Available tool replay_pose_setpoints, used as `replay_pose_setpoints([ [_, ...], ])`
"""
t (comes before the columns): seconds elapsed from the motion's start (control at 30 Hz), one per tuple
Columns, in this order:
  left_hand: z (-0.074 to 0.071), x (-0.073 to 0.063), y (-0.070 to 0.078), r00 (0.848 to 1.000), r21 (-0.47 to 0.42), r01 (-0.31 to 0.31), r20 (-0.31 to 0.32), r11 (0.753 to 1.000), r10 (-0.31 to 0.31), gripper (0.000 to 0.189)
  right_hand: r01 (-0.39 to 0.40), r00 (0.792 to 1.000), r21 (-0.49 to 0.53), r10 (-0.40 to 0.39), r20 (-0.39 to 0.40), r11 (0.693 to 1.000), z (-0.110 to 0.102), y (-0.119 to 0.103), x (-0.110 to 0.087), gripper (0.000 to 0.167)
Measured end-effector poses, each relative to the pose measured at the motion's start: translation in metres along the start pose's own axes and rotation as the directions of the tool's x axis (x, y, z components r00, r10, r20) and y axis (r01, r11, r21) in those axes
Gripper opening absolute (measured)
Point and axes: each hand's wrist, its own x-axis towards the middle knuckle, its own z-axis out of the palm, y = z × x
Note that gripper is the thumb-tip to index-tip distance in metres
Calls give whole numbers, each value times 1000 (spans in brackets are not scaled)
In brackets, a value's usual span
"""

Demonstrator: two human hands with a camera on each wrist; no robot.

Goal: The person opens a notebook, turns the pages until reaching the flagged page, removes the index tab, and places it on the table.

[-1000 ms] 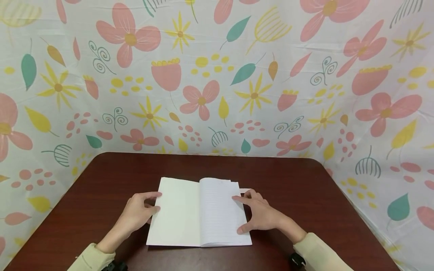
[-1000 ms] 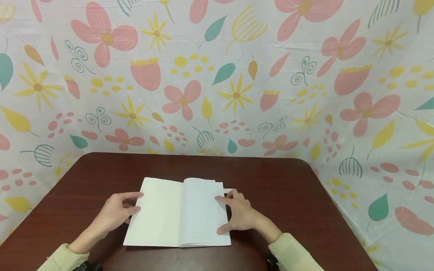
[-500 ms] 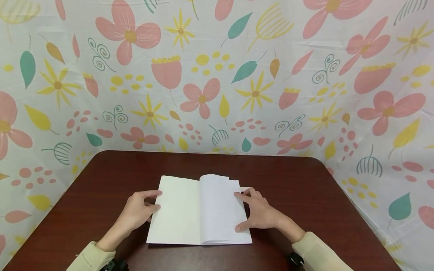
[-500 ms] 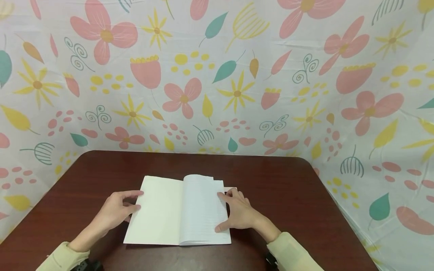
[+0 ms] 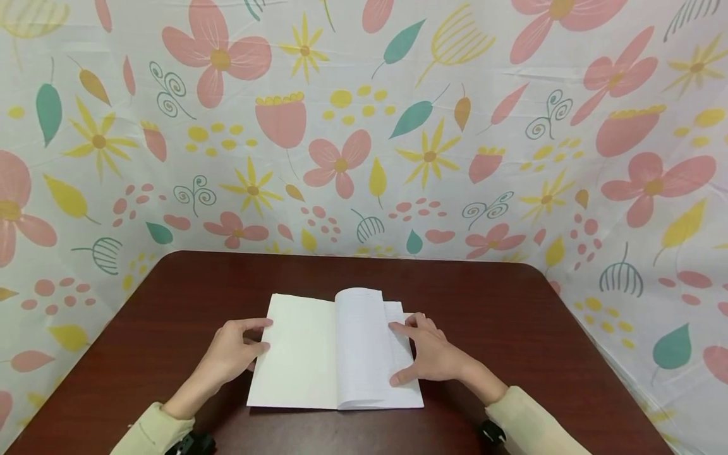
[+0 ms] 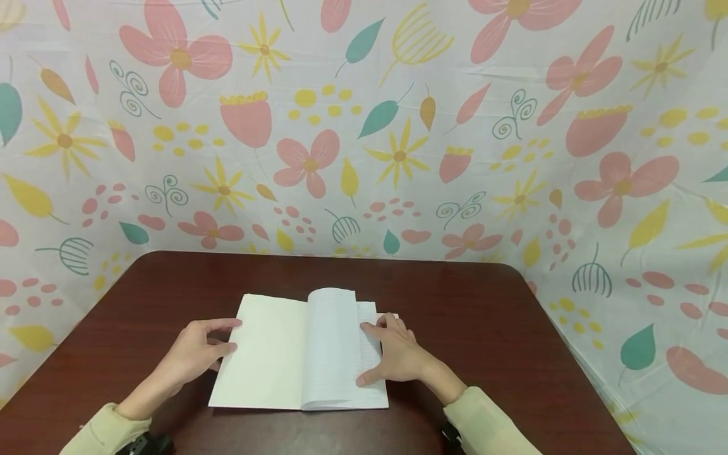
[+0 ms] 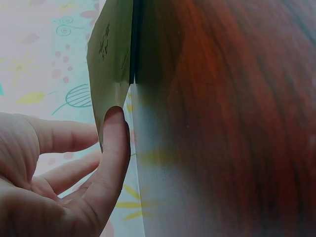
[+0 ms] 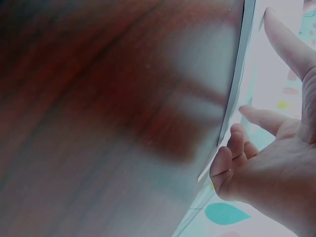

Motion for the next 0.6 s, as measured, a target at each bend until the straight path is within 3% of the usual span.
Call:
replay_pose_setpoints([
  [0.27,-1,0,2,1000,2,14,8,1000,-14,46,28,1000,4,-28,-8,1000,0,-1,2,101],
  [0.6,-2,-1,3,1000,-11,23,17,1000,-23,47,24,1000,113,-23,-12,993,-2,-7,3,91],
])
